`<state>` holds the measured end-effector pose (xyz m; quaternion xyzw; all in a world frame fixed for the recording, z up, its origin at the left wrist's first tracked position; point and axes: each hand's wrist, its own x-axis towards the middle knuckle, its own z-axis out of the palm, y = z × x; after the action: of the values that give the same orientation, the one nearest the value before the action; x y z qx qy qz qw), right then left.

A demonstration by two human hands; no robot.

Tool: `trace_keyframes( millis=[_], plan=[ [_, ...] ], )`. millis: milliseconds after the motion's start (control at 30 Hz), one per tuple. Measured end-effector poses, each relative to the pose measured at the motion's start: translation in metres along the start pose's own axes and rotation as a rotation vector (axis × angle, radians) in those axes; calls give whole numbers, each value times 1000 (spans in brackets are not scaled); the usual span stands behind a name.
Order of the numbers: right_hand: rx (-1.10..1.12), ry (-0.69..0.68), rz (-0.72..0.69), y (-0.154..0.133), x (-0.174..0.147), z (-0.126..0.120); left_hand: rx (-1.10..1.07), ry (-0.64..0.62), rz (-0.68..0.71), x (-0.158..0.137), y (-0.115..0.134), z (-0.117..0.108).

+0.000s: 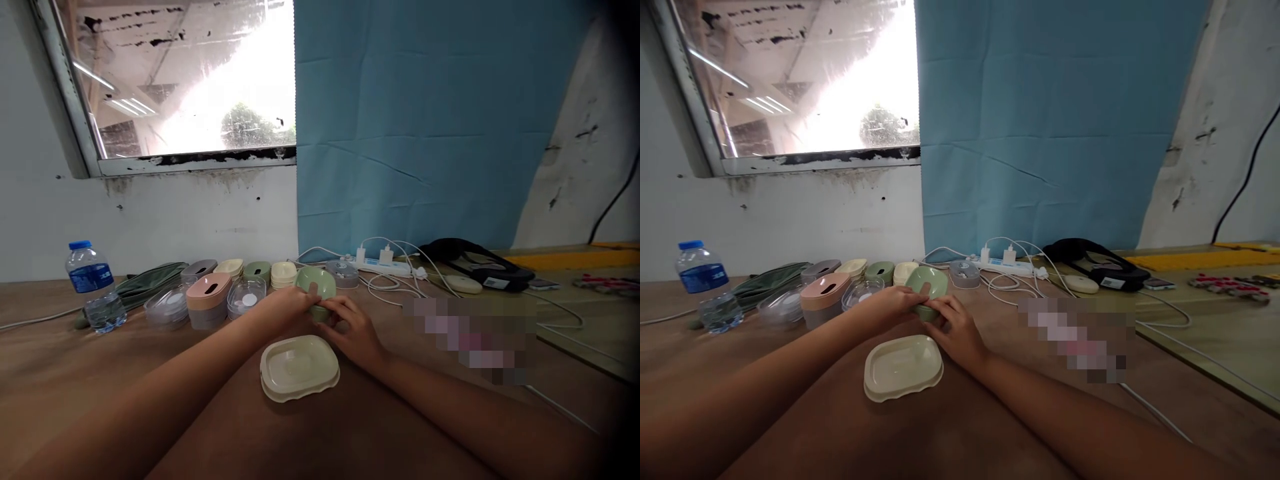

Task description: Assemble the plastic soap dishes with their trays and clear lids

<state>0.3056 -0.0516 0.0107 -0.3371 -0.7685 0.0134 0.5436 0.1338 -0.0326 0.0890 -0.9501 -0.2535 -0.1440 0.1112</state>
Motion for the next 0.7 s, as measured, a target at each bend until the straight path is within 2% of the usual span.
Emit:
trace_keyframes(
  millis=[100, 167, 267, 367, 533, 700],
  plan=[
    [22, 29, 54, 0, 1, 1, -12, -46, 11, 9, -11, -4],
    [38, 67, 95, 1, 1, 1, -17, -62, -19, 15, -27, -8],
    [45, 96, 140, 3, 1, 2, -17, -59, -187, 21, -65, -13],
    [43, 49, 157, 5, 0, 3, -3, -12, -392, 22, -109, -12],
    [51, -37, 183, 3, -2, 5, 8, -15, -554, 14, -162, 6],
    [70, -80, 207, 2, -3, 6, -22, -81, -604, 11, -183, 25]
  ],
)
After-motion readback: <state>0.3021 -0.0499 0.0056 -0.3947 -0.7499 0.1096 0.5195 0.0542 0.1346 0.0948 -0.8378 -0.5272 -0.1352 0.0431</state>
